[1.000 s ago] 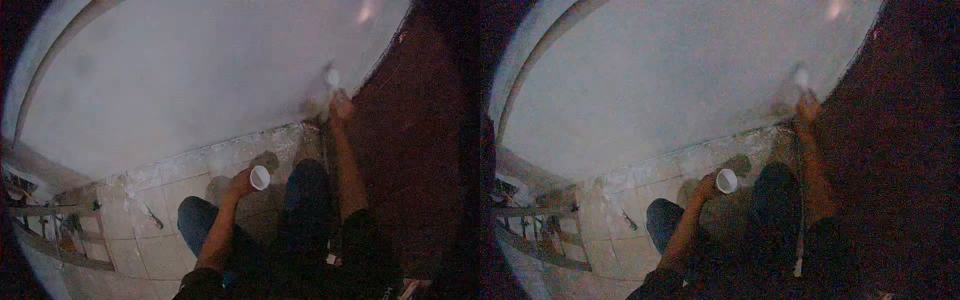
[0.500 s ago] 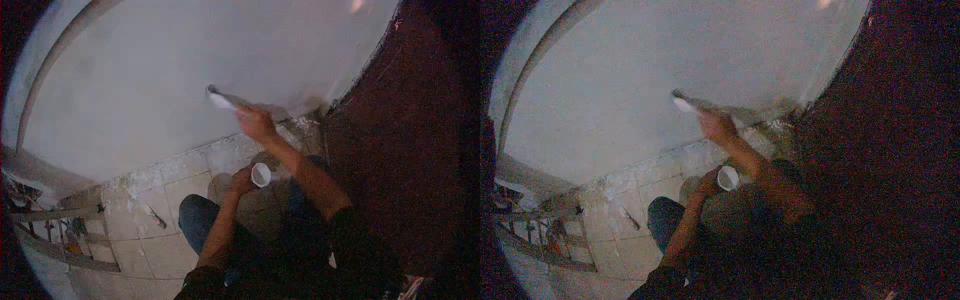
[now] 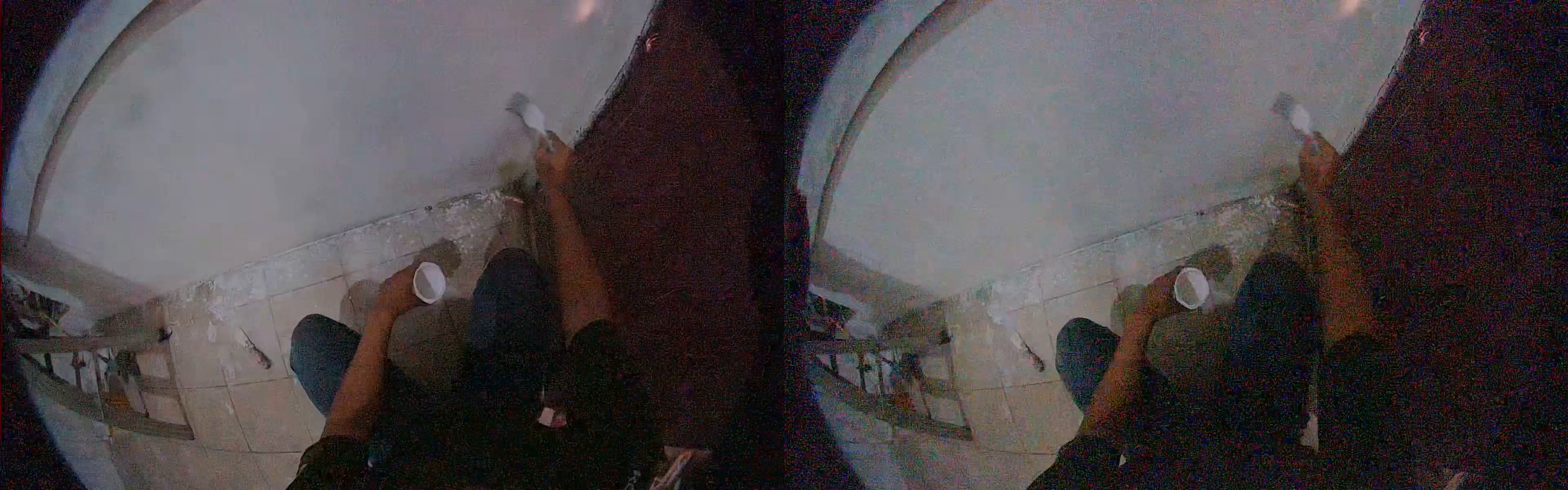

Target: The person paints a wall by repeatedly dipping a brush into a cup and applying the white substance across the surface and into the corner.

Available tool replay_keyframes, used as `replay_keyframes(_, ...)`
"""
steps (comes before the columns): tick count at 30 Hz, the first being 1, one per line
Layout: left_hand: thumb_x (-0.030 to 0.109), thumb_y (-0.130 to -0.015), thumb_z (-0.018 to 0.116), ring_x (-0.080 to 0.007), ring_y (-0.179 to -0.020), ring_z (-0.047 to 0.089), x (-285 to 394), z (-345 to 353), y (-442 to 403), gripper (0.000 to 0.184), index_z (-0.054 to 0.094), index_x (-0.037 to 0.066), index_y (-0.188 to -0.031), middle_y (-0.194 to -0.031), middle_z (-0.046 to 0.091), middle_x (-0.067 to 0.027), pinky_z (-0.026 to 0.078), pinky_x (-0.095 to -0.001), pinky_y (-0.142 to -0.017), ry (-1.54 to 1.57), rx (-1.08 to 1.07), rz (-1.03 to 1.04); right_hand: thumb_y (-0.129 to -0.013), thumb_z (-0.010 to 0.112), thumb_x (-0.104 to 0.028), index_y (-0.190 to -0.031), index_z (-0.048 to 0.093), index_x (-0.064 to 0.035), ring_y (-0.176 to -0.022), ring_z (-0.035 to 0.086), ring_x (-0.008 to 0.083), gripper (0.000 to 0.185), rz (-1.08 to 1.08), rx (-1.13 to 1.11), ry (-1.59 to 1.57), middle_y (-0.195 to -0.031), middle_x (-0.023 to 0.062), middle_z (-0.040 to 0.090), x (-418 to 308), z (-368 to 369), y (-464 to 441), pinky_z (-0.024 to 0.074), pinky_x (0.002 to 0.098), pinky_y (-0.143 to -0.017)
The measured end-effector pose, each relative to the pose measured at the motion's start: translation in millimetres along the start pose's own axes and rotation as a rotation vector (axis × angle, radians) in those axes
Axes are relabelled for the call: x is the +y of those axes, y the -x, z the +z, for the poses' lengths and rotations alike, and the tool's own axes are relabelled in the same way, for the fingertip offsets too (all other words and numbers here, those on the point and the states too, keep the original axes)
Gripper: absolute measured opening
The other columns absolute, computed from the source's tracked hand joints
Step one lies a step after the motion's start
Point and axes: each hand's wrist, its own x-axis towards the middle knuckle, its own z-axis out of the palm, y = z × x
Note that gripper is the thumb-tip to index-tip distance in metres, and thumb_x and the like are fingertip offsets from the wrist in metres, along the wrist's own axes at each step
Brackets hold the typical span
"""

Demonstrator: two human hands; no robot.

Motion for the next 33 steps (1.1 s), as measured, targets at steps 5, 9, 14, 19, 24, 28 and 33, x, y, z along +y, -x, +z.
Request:
replay_keyframes(5,0.043,-0.065,0.092,-0.0386,-0.122,0.062,-4.5,-4.0,4.4,0.103,0.045,0.010,-0.150,-0.135,0.064,-0.0178,0.052,-0.0489,-0.103,0.012,0.123,0.126,-0.092,0.064,-0.035,-0.118,0.072,-0.0050,-0.075,0.071,0.0348,0.041,0.270,0.013,0.078,-0.095,0.0162,0.075,19.0,45.6,12.6,0.0579,0.0455,-0.066)
replay_keyframes(9,0.043,-0.064,0.093,-0.0380,-0.126,0.060,25.0,-28.0,2.0,0.106,0.042,0.009,-0.151,-0.139,0.061,-0.0186,0.050,-0.0492,-0.105,-0.036,-0.100,-0.042,-0.097,0.065,-0.026,-0.124,0.069,-0.0044,-0.092,0.071,0.0357,0.035,0.067,-0.310,-0.263,-0.104,0.0230,0.072,-132.1,25.2,77.3,0.0563,0.0454,-0.079)
replay_keyframes(14,0.041,-0.065,0.092,-0.0374,-0.127,0.059,28.9,-23.0,1.4,0.103,0.043,0.011,-0.151,-0.140,0.060,-0.0175,0.050,-0.0489,-0.105,0.012,-0.074,0.000,-0.093,0.070,-0.021,-0.125,0.069,-0.0034,-0.098,0.071,0.0396,0.037,-0.255,-0.512,-0.323,-0.113,0.0229,0.072,-231.9,32.2,135.1,0.0566,0.0463,-0.084)
replay_keyframes(19,0.039,-0.066,0.092,-0.0366,-0.128,0.059,27.0,-14.9,-8.1,0.100,0.045,0.013,-0.150,-0.142,0.060,-0.0152,0.050,-0.0482,-0.106,0.124,-0.108,0.051,-0.092,0.071,-0.022,-0.127,0.069,-0.0059,-0.094,0.072,0.0393,0.038,-0.337,-0.514,-0.630,-0.110,0.0220,0.073,-245.6,37.5,141.6,0.0570,0.0465,-0.084)
replay_keyframes(24,0.038,-0.064,0.093,-0.0365,-0.128,0.059,22.6,-14.7,-11.3,0.100,0.047,0.013,-0.149,-0.142,0.060,-0.0161,0.050,-0.0486,-0.105,0.069,-0.081,0.019,-0.093,0.072,-0.021,-0.122,0.073,-0.0091,-0.090,0.074,0.0321,0.031,-0.107,-0.457,-0.582,-0.104,0.0213,0.074,-169.7,25.7,87.7,0.0576,0.0402,-0.081)
replay_keyframes(28,0.038,-0.064,0.094,-0.0375,-0.127,0.059,18.9,-14.2,-13.2,0.102,0.045,0.011,-0.150,-0.141,0.060,-0.0173,0.051,-0.0496,-0.104,0.037,-0.085,-0.014,-0.094,0.071,-0.022,-0.119,0.075,-0.0097,-0.090,0.072,0.0192,0.028,-0.231,-0.255,-0.206,-0.100,0.0208,0.075,-66.4,35.8,44.3,0.0575,0.0371,-0.078)
replay_keyframes(33,0.038,-0.063,0.094,-0.0386,-0.126,0.059,6.1,-3.6,-15.5,0.105,0.043,0.010,-0.151,-0.139,0.061,-0.0188,0.051,-0.0503,-0.104,0.023,-0.067,-0.032,-0.099,0.064,-0.029,-0.128,0.069,-0.0087,-0.082,0.070,0.0264,0.036,0.087,-0.178,-0.090,-0.104,0.0165,0.074,-17.0,-12.4,23.9,0.0566,0.0430,-0.081)
